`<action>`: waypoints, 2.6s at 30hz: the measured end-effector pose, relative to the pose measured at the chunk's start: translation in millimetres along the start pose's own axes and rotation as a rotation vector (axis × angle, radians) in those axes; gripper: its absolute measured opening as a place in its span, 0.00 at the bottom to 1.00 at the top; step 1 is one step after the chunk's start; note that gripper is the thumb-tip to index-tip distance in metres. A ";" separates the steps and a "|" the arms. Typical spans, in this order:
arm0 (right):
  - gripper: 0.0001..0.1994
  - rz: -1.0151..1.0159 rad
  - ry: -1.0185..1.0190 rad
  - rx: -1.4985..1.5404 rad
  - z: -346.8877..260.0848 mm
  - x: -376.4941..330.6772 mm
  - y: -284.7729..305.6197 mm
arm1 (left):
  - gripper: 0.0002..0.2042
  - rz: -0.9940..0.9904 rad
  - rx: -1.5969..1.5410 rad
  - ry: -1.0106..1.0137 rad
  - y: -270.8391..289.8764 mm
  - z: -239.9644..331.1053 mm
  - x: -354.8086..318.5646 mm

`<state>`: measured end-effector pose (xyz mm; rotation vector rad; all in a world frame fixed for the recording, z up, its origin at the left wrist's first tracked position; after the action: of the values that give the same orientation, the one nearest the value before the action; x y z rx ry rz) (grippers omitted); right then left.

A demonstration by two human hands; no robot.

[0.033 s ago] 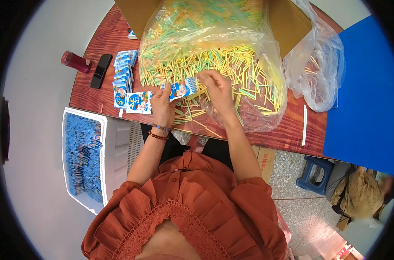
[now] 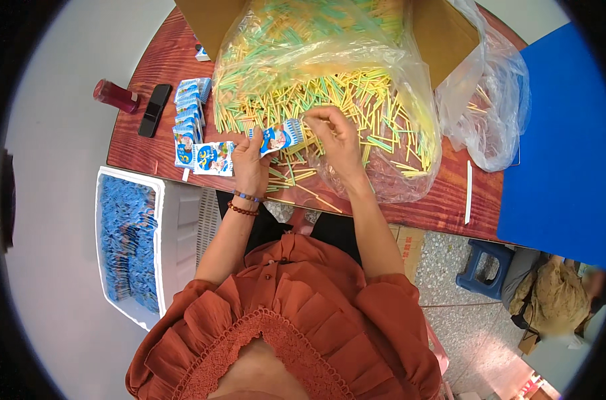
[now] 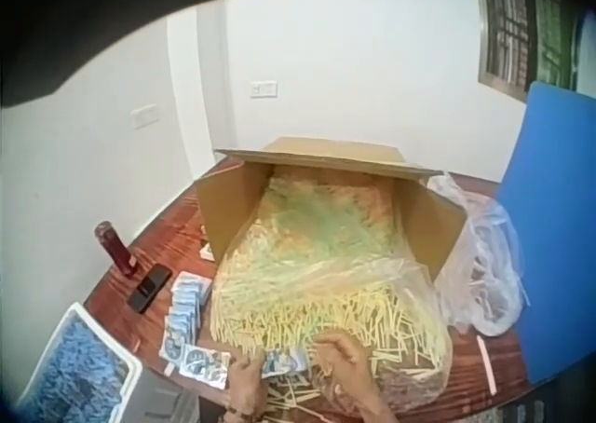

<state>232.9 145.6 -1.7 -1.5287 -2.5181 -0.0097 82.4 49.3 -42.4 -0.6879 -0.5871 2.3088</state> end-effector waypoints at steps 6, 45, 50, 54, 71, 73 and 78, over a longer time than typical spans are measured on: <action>0.12 -0.276 0.356 -0.469 -10.0 -4.6 -6.0 | 0.12 -0.070 0.076 0.044 -1.4 -2.9 -0.6; 0.14 0.106 -0.561 0.172 31.8 78.7 58.7 | 0.09 -0.033 0.027 0.039 15.2 -0.9 -1.6; 0.12 -0.139 -0.521 0.654 52.4 57.5 52.0 | 0.12 -0.131 -0.046 0.050 10.2 -0.4 -1.7; 0.11 -0.062 -0.465 0.800 53.7 41.5 32.4 | 0.13 -0.104 -0.115 0.102 3.3 -3.7 -3.3; 0.09 0.125 -0.111 0.813 0.4 26.5 -26.2 | 0.11 -0.085 -0.185 0.037 -2.8 -5.0 -0.8; 0.10 0.145 -0.026 0.780 -17.9 20.3 -45.4 | 0.10 -0.116 -0.159 -0.030 -2.6 -2.0 -0.2; 0.15 0.182 0.255 0.555 -33.3 15.1 -59.9 | 0.10 -0.130 -0.184 -0.035 -14.3 2.9 -6.0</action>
<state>178.9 127.4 39.2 -1.4034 -1.9527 0.4495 91.0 54.3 -30.2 -0.6739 -0.8438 2.1683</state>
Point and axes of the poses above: each hand's wrist, its own x-axis towards the middle knuckle, its own y-axis out of the back of the hand, z = x × y, the point moved 2 cm from there along x, towards the middle knuckle, and after that the axes turned 3 degrees about z, right-handed, at the moved point
